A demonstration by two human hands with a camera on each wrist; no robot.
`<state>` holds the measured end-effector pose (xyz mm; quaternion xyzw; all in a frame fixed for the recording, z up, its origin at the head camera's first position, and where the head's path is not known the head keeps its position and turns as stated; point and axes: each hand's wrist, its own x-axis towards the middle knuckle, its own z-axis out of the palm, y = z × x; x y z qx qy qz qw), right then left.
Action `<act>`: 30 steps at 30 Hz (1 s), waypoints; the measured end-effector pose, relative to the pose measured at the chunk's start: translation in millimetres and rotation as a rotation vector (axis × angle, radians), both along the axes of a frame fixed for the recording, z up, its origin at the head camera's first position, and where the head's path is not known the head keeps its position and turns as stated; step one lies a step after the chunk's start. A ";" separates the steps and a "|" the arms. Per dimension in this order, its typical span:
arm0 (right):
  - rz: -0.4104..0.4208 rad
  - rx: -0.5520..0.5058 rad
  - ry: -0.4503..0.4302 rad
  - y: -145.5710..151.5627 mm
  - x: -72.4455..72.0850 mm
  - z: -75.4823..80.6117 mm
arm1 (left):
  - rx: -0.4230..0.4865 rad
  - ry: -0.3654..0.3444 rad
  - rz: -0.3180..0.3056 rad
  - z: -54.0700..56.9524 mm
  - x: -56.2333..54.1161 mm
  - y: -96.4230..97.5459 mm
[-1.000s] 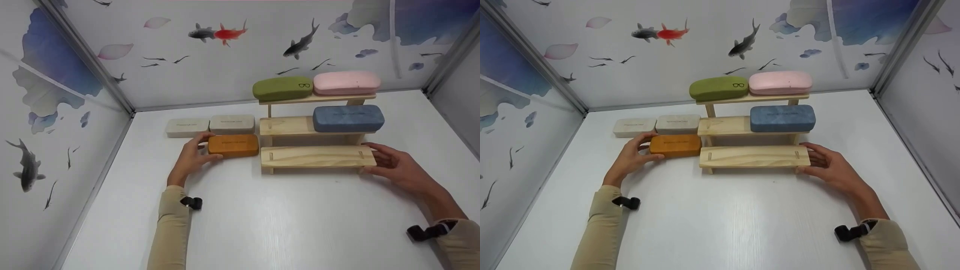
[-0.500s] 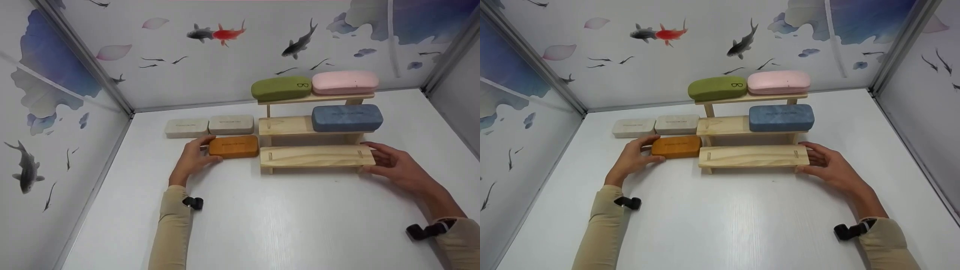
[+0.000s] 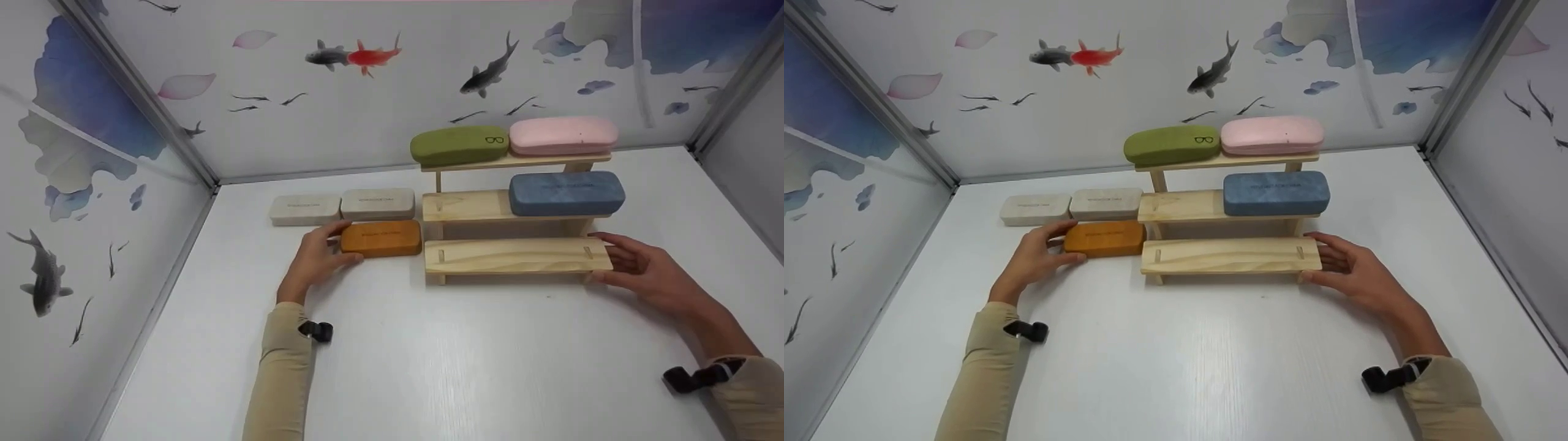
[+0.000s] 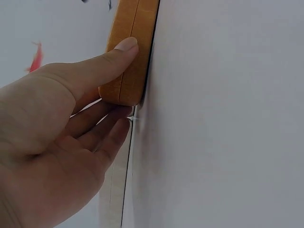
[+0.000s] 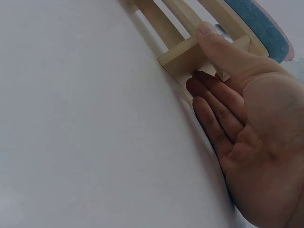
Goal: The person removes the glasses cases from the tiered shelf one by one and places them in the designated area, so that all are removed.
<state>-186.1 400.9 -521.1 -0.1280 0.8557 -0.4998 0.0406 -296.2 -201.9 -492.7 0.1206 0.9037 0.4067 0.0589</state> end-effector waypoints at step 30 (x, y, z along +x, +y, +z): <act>0.008 -0.033 -0.010 0.5 0.0 0.4 | 0.178 0.336 -0.177 66.4 32.8 77.2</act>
